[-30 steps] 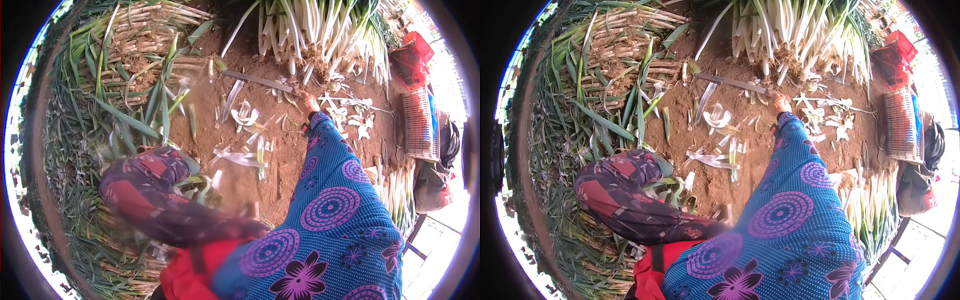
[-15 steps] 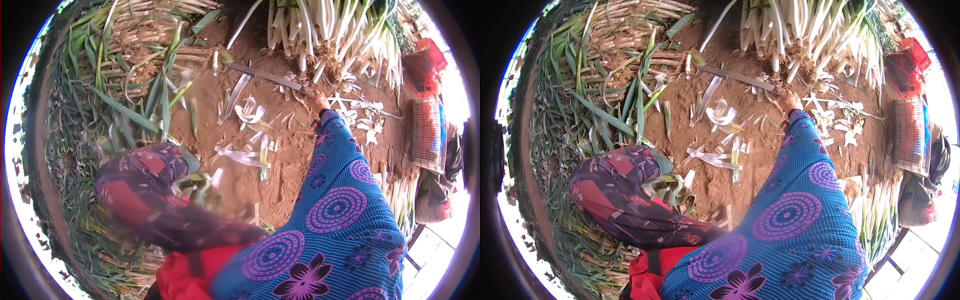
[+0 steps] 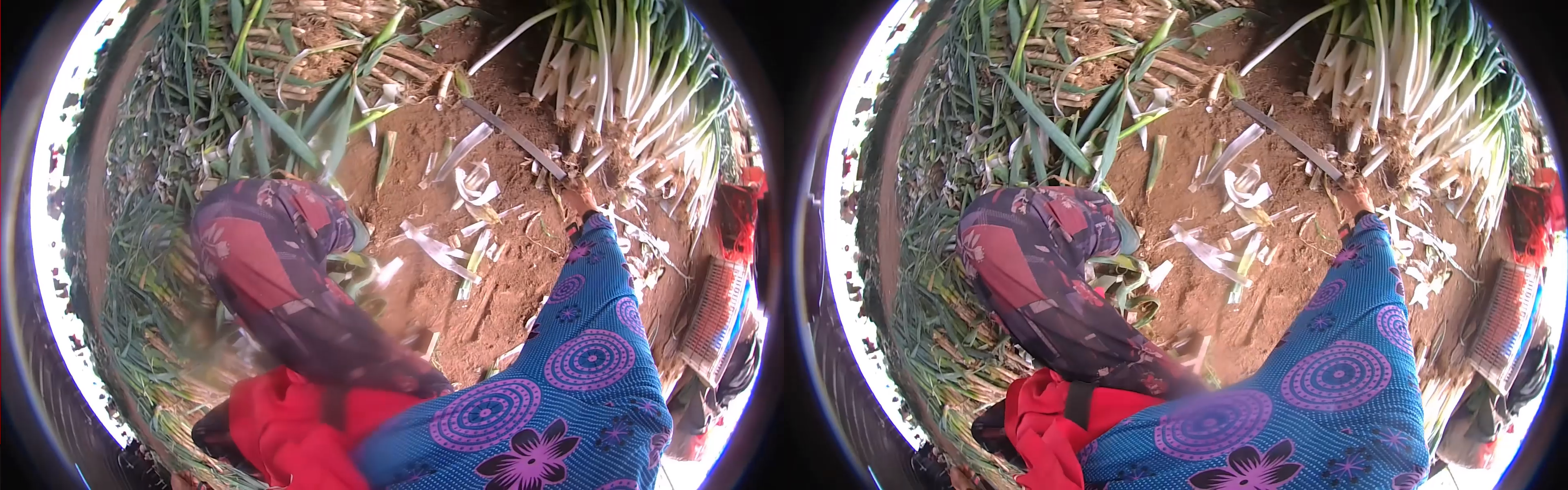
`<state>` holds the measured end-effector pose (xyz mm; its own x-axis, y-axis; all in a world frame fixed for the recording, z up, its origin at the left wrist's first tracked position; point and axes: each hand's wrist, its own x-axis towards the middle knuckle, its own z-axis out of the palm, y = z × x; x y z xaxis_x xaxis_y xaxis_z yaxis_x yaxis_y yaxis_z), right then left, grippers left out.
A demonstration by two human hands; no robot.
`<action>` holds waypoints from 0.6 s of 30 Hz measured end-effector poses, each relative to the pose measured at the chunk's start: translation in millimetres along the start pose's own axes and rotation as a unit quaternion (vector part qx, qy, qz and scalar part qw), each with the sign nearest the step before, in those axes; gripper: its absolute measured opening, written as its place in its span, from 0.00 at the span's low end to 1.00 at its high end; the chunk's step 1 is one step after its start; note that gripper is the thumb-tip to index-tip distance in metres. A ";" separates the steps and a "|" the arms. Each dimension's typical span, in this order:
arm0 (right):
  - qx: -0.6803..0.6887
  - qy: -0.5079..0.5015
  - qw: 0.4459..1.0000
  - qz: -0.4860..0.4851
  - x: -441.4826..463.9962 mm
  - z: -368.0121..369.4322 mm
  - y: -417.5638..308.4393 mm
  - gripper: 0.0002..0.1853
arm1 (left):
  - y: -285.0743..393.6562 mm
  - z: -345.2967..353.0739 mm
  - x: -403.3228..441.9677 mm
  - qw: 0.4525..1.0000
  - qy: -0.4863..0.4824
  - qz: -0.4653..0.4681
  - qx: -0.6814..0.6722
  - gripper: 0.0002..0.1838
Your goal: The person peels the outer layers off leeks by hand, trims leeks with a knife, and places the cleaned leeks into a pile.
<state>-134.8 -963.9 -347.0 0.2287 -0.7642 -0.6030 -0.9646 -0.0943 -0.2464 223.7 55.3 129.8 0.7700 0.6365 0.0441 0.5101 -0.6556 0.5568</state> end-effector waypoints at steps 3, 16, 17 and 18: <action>-0.030 -0.045 0.998 -0.015 30.2 6.9 28.3 0.28 | -3.0 -14.7 0.0 1.000 0.014 -0.011 0.001 0.13; -0.111 0.141 0.984 -0.026 -13.8 46.2 -3.1 0.31 | -46.0 -41.4 9.3 0.999 0.023 -0.040 0.000 0.09; -0.101 0.144 0.984 -0.034 -16.0 49.0 -4.5 0.31 | -47.0 -38.3 11.4 0.999 0.021 -0.038 0.003 0.08; -0.090 0.147 0.984 -0.042 -19.4 50.9 -5.4 0.30 | -46.6 -33.1 13.6 0.999 0.014 -0.035 0.001 0.08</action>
<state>-127.3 -916.1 -372.5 0.2862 -0.8979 -0.3346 -0.9576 -0.2561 -0.1319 197.7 107.9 131.9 0.7212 0.6921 0.0273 0.5637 -0.6094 0.5576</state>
